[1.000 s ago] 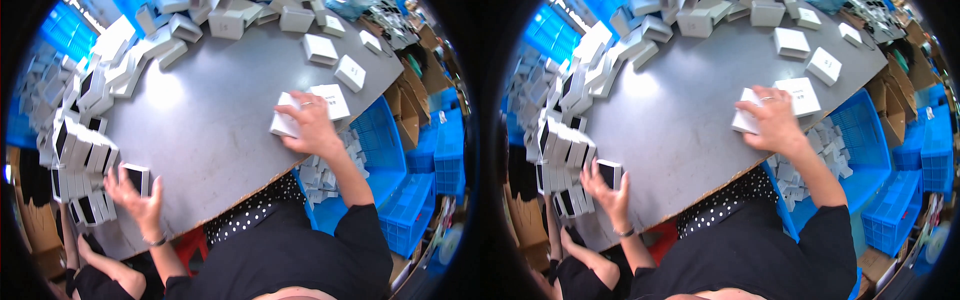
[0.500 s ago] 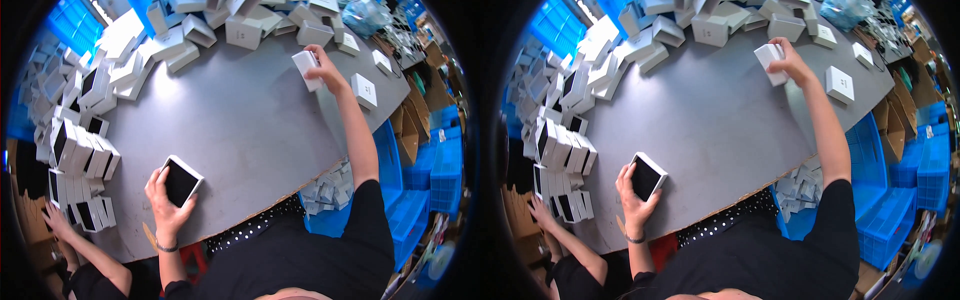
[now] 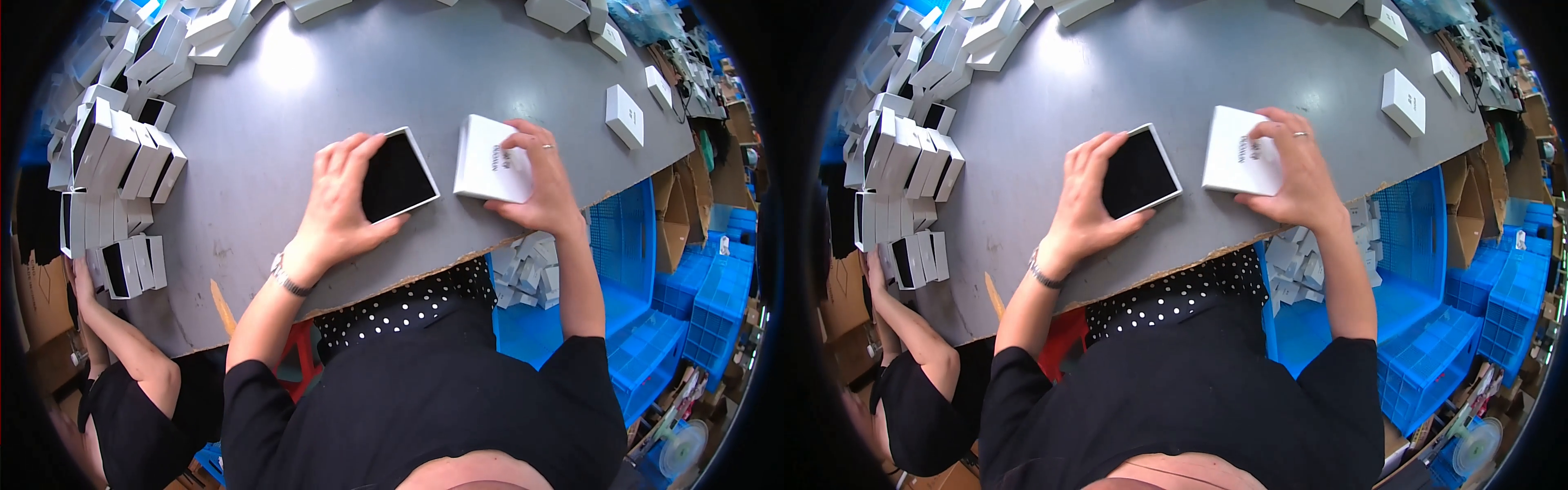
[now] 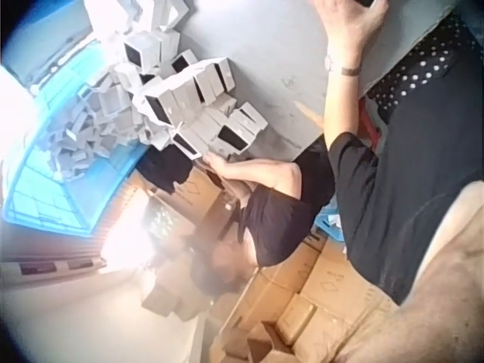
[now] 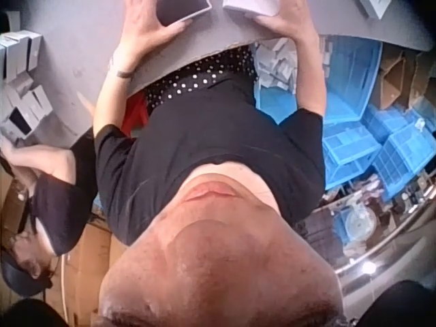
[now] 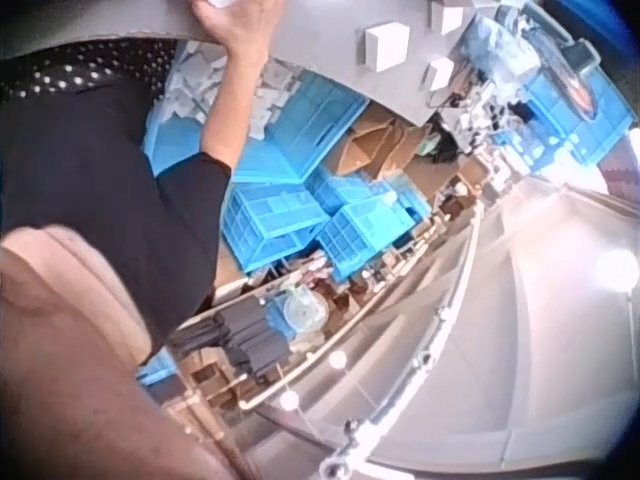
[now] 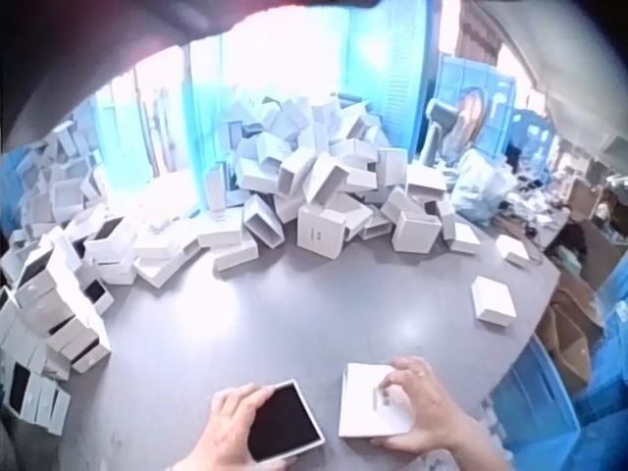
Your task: The recorder is assembling and packaging items into white boxes and organizing them on a workbench.
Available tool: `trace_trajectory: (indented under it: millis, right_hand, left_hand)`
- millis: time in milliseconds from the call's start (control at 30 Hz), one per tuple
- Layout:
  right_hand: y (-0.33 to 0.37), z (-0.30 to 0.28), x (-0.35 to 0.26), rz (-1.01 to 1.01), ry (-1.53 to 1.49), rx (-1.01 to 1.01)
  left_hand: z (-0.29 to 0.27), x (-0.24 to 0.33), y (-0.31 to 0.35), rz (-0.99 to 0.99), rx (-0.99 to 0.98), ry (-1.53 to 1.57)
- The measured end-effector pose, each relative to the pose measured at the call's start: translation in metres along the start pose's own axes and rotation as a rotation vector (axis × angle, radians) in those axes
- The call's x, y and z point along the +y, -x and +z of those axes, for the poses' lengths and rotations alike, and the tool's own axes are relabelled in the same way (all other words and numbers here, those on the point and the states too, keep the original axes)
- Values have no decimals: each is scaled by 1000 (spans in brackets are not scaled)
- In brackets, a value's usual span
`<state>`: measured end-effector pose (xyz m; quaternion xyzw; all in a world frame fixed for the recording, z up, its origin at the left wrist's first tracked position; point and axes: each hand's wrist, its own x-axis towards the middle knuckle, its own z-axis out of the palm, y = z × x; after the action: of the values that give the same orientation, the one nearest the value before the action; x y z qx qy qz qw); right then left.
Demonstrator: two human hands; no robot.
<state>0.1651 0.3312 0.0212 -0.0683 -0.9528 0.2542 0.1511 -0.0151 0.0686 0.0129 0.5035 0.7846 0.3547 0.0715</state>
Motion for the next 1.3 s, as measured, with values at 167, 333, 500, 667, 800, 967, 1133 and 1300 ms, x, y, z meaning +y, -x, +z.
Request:
trace_trajectory:
  millis: [167,333,500,667,800,967,1133,1300]
  right_hand:
    - [0,19,-17,-89,-170,58]
    - [-1,24,-23,-165,-180,-12]
    - [-3,24,-19,-194,-229,-73]
    - [-8,24,-21,-265,-213,-96]
    - [-13,40,-34,-197,-268,-77]
    - [-14,53,-61,-196,-252,-81]
    - [-16,64,-86,-275,-89,-142]
    - [-11,-62,-51,63,310,-296]
  left_hand:
    - [9,4,1,26,15,-1]
    - [5,8,11,65,36,-87]
    - [0,12,7,81,-29,-130]
    - [-3,5,2,137,-167,61]
    - [1,-4,12,46,-61,133]
    - [55,8,6,41,-1,594]
    - [32,7,34,-107,138,503]
    - [-139,-70,49,0,656,-586]
